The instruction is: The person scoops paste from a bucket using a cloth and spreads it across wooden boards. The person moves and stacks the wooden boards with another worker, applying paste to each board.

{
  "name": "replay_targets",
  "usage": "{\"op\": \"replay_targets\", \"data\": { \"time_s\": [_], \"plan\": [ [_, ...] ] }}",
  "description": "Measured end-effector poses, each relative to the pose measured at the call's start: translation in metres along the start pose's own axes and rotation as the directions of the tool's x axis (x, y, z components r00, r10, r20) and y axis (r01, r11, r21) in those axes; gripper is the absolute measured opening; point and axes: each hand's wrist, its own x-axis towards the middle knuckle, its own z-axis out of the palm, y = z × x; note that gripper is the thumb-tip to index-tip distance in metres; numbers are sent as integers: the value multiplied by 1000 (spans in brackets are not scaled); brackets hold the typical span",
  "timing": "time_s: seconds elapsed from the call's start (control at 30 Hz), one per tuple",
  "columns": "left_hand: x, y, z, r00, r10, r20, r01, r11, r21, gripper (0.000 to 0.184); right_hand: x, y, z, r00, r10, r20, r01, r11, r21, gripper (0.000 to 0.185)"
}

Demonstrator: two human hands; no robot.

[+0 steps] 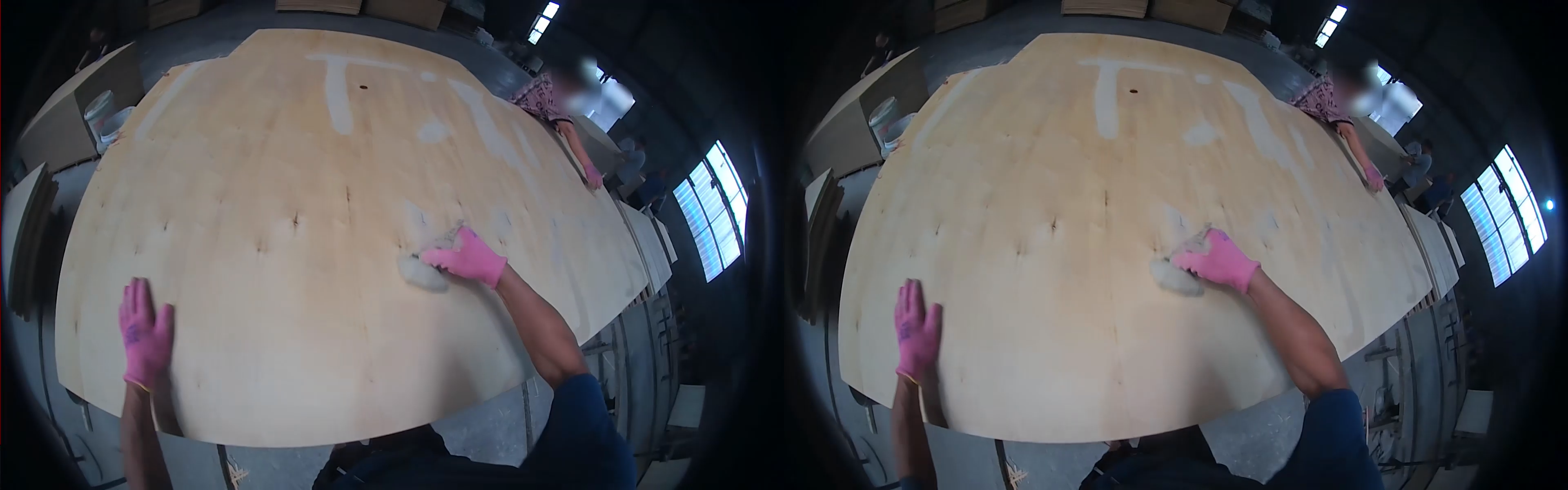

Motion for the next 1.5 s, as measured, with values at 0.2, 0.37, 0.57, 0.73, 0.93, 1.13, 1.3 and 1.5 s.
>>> {"op": "replay_targets", "data": {
  "time_s": [0.2,0.37,0.57,0.73,0.93,1.13,1.3,1.5],
  "plan": [
    [61,-61,11,960,-279,-30,280,957,71,64,151,-21,-4,899,-294,-325,355,923,145,13],
    [70,-60,10,955,-296,-19,297,952,74,64,287,-39,-14,960,-78,-271,143,962,231,28],
    [74,-62,12,961,-274,-35,276,957,93,63,358,-95,-15,991,-50,-127,25,981,-194,38],
    [70,-70,20,971,-231,-63,236,967,92,63,252,-107,10,982,-191,-9,167,880,-444,48],
    [53,-82,15,988,-143,-53,146,987,68,61,63,-92,62,977,-215,6,193,861,-471,34],
    [14,-240,-5,989,-132,-67,128,990,-58,55,-95,-90,103,971,-237,-39,201,890,-410,30],
    [-19,-338,24,988,83,-130,-21,907,420,43,-26,-105,80,984,19,-179,-78,942,-326,27],
    [-14,-321,5,998,7,-62,9,966,260,53,-133,-132,102,999,42,-9,-42,990,-133,26]
  ]
}}
